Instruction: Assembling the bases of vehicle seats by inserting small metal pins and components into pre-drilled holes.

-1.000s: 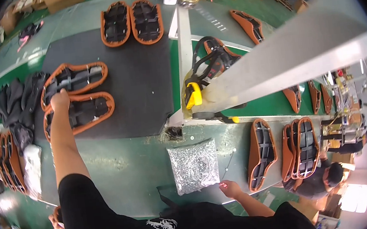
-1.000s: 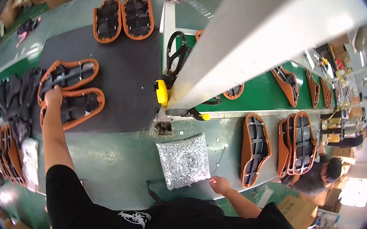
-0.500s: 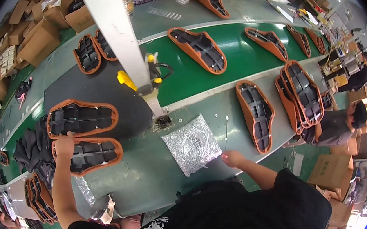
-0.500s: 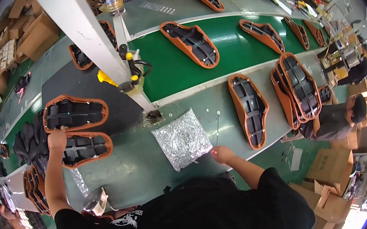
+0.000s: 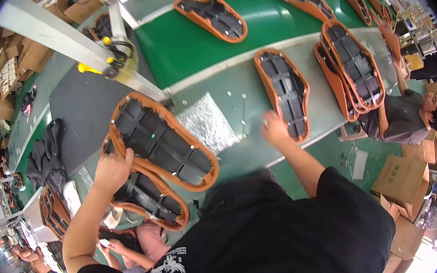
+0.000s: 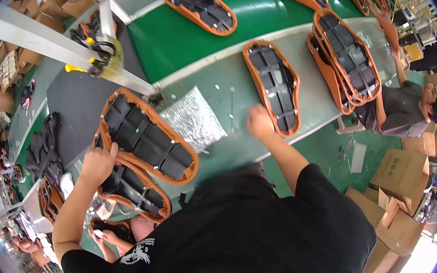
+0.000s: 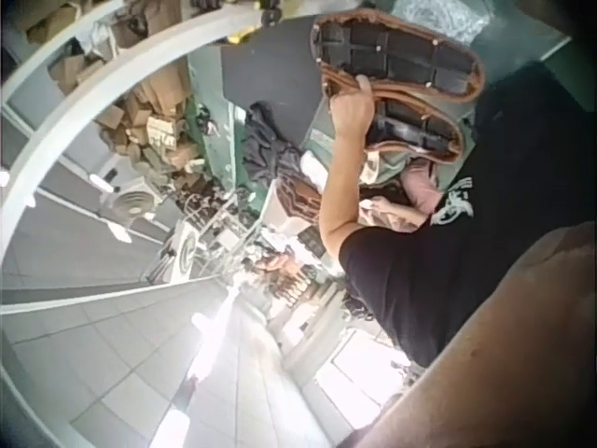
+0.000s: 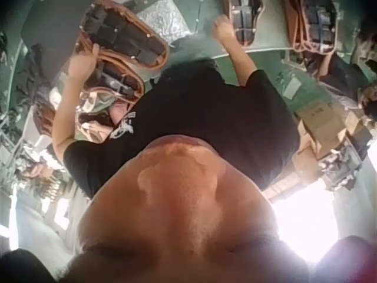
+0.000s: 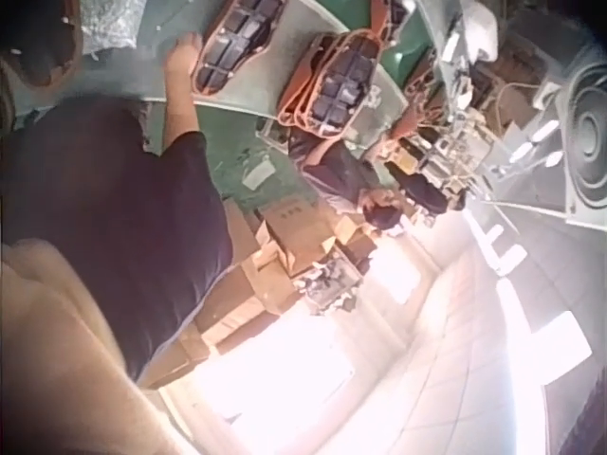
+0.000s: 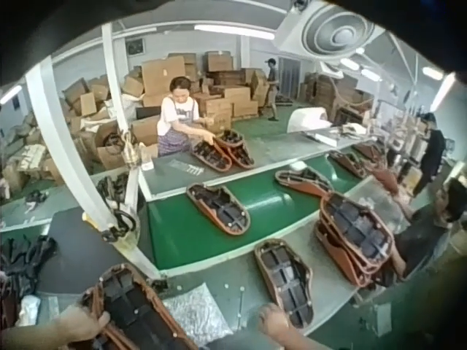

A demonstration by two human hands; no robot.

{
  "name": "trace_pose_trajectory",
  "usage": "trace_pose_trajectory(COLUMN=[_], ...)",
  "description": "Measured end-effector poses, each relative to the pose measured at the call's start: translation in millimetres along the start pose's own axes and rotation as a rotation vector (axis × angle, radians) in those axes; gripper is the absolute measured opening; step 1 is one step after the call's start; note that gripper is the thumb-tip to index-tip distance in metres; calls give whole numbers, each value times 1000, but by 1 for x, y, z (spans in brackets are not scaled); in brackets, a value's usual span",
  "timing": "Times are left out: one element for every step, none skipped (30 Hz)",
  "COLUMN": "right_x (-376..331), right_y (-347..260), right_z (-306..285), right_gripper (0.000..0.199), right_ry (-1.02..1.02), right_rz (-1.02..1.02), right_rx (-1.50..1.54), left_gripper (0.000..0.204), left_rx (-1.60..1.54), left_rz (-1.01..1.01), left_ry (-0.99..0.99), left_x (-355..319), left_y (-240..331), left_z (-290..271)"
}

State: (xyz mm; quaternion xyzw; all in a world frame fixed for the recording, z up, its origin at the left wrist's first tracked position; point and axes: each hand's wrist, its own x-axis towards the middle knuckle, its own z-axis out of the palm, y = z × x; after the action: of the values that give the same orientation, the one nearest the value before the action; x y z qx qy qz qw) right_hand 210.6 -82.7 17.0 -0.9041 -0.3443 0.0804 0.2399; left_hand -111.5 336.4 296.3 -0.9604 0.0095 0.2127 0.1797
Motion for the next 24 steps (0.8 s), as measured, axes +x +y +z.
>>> trace_pose_trajectory(right_x=[11,23,33,41,49,58,68,77,85,92,104,110,112,114,112,112,110,108,108,106,105,105,103,100], right_y=[4,3,9,9,7,10,17,27,36,46,55,64,74,78,84,91,103,115,123,133,142,149,161,168], right_z=[-13,-28,-38,-47,-58,-64,-67,-68,-70,-69,-71,-74,-71,-77,-86,-97,-102,-110,-118,-126,-134,-144,-150,-152], right_gripper=[40,46,49,49,52,54,54,50,47,47,42,40,38,38,39,39,40,40,40,40,41,41,40,39], right_ry=[58,94,144,130,167,206,201,67,-65,-73,-215,-353,-285,-280,-254,-227,-164,-153,-162,-171,-165,-207,-209,-213], right_rz=[-8,29,52,51,61,71,72,134,196,200,167,134,104,95,115,132,124,118,106,102,119,172,163,155], right_rx=[-49,-54,-96,-90,-172,-252,-244,-139,-33,-24,-61,-99,-99,-91,-49,-14,20,18,15,11,-4,-17,-1,19], left_gripper=[34,34,32,31,37,37,36,35,33,33,33,33,33,33,32,30,28,25,25,29,28,28,28,27], left_rx=[-25,-39,-48,-51,-22,-23,-48,-74,-85,-84,-70,-56,-53,-50,-35,-44,-77,-93,-112,-124,-109,-95,-113,-129], left_rz=[29,35,52,60,53,51,74,98,125,128,175,223,267,302,341,365,399,402,414,382,390,394,404,414], left_ry=[29,7,7,6,17,6,9,13,37,25,50,77,102,127,180,189,244,242,279,157,188,217,222,224], left_x=[8,16,29,40,53,67,82,98,116,132,151,171,191,210,227,249,272,295,315,336,353,367,380,390], left_y=[19,39,56,69,85,96,107,118,130,142,151,160,169,176,184,192,199,209,218,230,240,250,260,268], left_z=[-13,-21,-27,-34,-35,-45,-56,-66,-72,-79,-87,-94,-94,-100,-107,-108,-107,-110,-102,-108,-106,-98,-93,-85])
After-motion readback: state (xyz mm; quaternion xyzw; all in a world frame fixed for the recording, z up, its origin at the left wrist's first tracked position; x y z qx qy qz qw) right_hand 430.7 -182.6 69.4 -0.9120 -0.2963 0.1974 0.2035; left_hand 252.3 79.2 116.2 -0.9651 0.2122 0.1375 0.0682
